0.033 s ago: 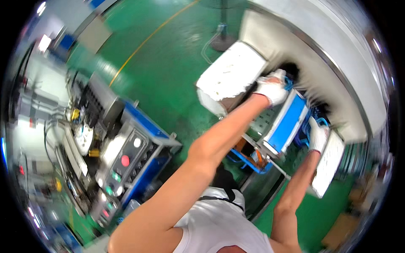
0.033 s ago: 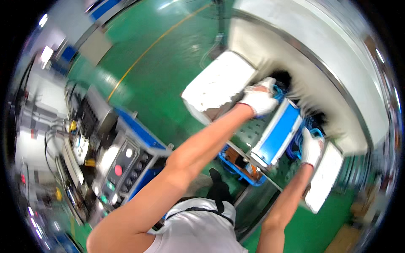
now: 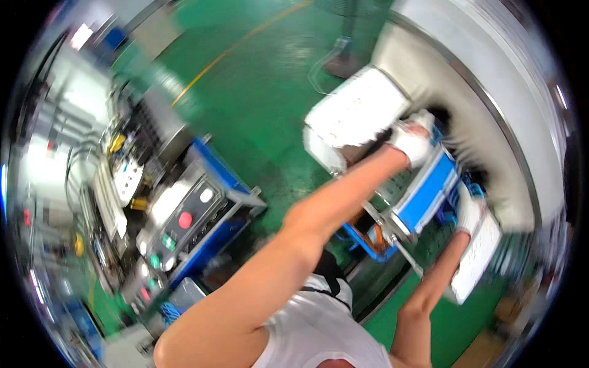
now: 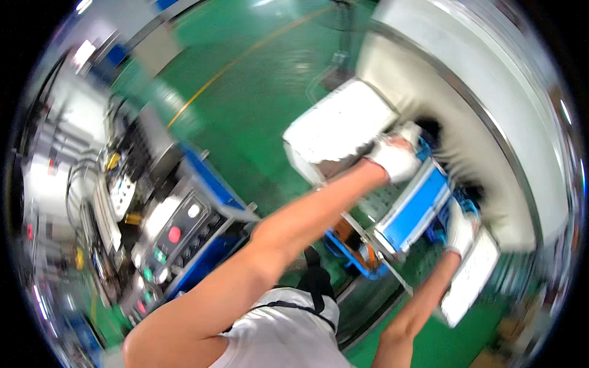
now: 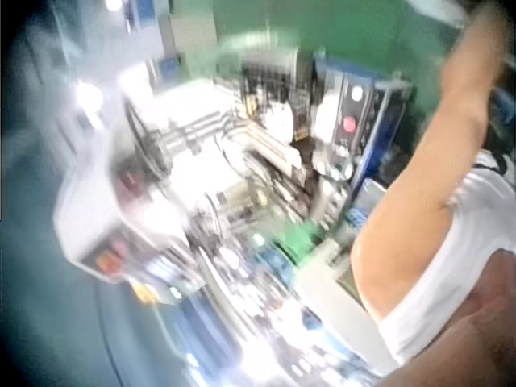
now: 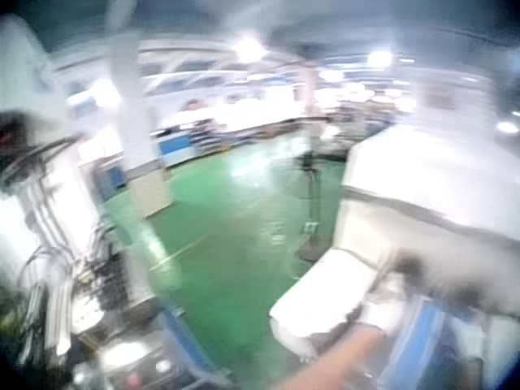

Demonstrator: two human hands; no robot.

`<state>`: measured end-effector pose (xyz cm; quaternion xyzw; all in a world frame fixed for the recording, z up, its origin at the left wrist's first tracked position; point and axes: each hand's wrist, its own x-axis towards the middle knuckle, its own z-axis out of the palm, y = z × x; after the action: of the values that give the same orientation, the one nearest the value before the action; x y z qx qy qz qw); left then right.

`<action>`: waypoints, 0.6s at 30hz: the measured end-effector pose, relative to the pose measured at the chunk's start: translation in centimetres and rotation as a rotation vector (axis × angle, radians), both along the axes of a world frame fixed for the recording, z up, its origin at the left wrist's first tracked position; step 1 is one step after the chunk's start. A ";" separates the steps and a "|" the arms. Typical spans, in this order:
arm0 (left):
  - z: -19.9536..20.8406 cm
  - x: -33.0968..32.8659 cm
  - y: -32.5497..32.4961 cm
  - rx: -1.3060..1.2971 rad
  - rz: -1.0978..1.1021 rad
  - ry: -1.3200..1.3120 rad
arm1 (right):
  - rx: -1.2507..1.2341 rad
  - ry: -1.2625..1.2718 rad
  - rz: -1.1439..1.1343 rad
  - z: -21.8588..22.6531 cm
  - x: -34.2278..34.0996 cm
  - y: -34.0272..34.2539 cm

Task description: The person places sneakers into a lasting machine and onto a conveyor belt.

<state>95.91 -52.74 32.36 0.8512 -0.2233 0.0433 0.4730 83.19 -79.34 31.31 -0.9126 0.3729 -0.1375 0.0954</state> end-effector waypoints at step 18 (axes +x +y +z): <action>-17.9 -102.3 41.6 0.128 2.525 0.774 | 0.631 0.982 1.774 -16.6 -21.9 54.9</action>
<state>-6.36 -11.14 14.47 0.4509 0.8650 0.1965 0.0997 61.27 -24.42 14.67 -0.7475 -0.4100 0.4677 0.2332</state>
